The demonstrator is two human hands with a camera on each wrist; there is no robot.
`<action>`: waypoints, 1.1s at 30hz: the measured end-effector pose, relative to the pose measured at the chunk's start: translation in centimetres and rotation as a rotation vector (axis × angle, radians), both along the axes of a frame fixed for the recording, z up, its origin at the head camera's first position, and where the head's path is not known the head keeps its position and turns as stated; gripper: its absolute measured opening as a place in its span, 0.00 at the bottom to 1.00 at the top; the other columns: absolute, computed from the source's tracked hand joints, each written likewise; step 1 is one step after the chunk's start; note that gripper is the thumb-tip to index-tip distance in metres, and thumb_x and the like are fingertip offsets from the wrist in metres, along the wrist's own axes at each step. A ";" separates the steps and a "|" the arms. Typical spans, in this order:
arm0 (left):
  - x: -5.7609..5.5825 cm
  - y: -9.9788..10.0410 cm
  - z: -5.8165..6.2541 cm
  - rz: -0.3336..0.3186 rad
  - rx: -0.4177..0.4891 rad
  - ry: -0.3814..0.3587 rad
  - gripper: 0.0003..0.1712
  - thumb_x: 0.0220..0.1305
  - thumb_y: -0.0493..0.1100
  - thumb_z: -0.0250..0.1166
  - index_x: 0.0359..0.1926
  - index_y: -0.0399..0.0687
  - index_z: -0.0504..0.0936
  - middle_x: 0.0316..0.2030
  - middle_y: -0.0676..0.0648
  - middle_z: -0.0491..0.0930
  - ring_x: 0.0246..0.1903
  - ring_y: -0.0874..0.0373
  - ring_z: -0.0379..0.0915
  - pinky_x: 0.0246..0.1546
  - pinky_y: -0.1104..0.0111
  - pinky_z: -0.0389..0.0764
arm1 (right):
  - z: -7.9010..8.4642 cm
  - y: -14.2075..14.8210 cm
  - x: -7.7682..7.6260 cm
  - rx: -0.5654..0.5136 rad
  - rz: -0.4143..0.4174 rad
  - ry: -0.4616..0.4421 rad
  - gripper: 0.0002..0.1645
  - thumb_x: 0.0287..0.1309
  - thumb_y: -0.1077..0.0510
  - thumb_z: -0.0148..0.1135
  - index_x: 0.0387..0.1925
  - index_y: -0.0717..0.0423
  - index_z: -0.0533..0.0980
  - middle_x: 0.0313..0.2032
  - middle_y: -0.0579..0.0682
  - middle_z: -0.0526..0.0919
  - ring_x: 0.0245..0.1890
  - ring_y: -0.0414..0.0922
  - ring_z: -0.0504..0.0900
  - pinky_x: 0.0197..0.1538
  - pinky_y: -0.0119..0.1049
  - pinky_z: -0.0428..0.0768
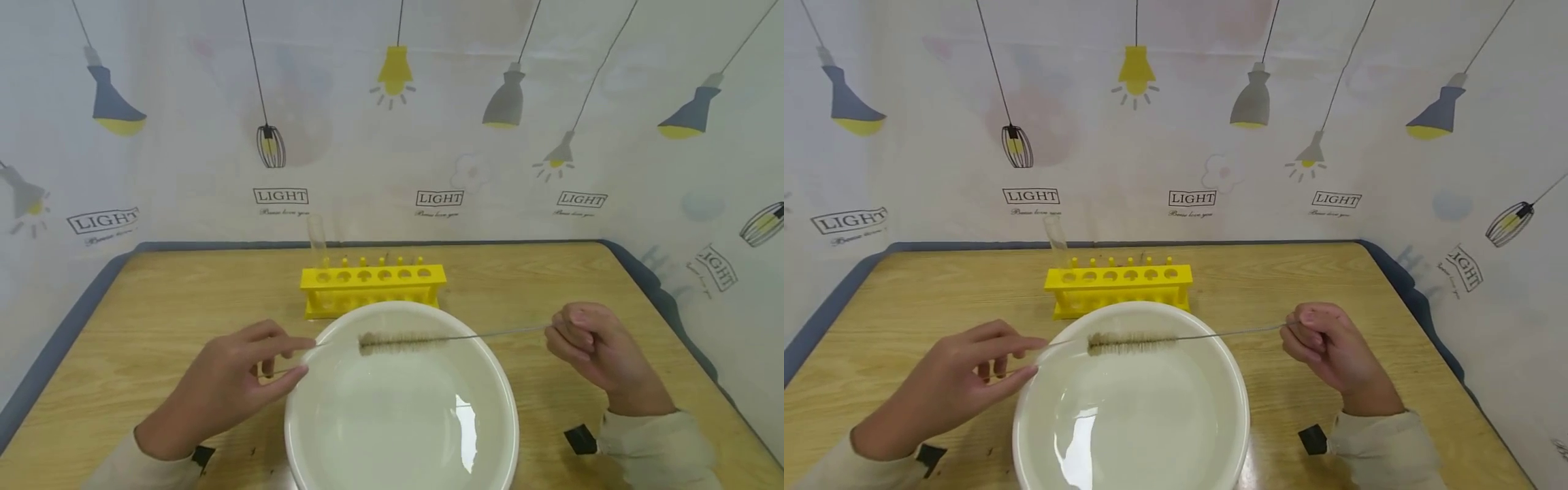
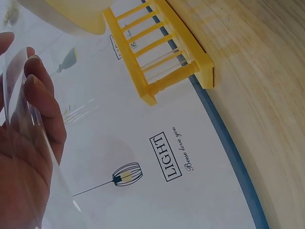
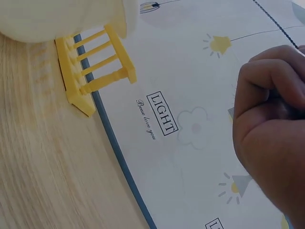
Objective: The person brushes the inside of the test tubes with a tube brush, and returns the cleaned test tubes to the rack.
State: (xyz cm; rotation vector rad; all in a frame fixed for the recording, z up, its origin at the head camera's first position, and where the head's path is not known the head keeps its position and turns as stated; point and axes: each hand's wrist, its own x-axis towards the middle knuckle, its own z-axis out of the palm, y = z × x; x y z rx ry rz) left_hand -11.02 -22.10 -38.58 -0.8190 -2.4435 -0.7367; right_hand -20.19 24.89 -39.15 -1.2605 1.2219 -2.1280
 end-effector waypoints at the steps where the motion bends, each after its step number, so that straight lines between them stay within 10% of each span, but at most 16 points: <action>1: 0.0 0.0 0.0 -0.002 0.005 -0.001 0.20 0.51 0.41 0.77 0.47 0.61 0.88 0.32 0.63 0.77 0.23 0.75 0.65 0.19 0.86 0.63 | 0.0 0.1 0.0 0.023 -0.037 -0.001 0.26 0.72 0.72 0.16 0.17 0.60 0.51 0.17 0.48 0.54 0.13 0.43 0.53 0.18 0.34 0.51; 19: 0.2 0.0 0.2 -0.039 0.056 -0.001 0.20 0.50 0.39 0.77 0.46 0.58 0.88 0.32 0.62 0.78 0.22 0.74 0.64 0.19 0.86 0.64 | 1.6 0.4 1.9 0.558 -0.593 0.318 0.22 0.70 0.78 0.42 0.32 0.59 0.80 0.22 0.47 0.76 0.18 0.43 0.69 0.19 0.37 0.69; 33: 0.2 0.0 0.1 -0.039 0.036 -0.025 0.18 0.52 0.40 0.77 0.45 0.59 0.88 0.30 0.64 0.75 0.20 0.77 0.60 0.19 0.86 0.62 | 0.9 -1.4 2.1 0.677 -0.626 0.413 0.20 0.66 0.78 0.50 0.26 0.57 0.79 0.19 0.45 0.75 0.23 0.41 0.77 0.42 0.28 0.82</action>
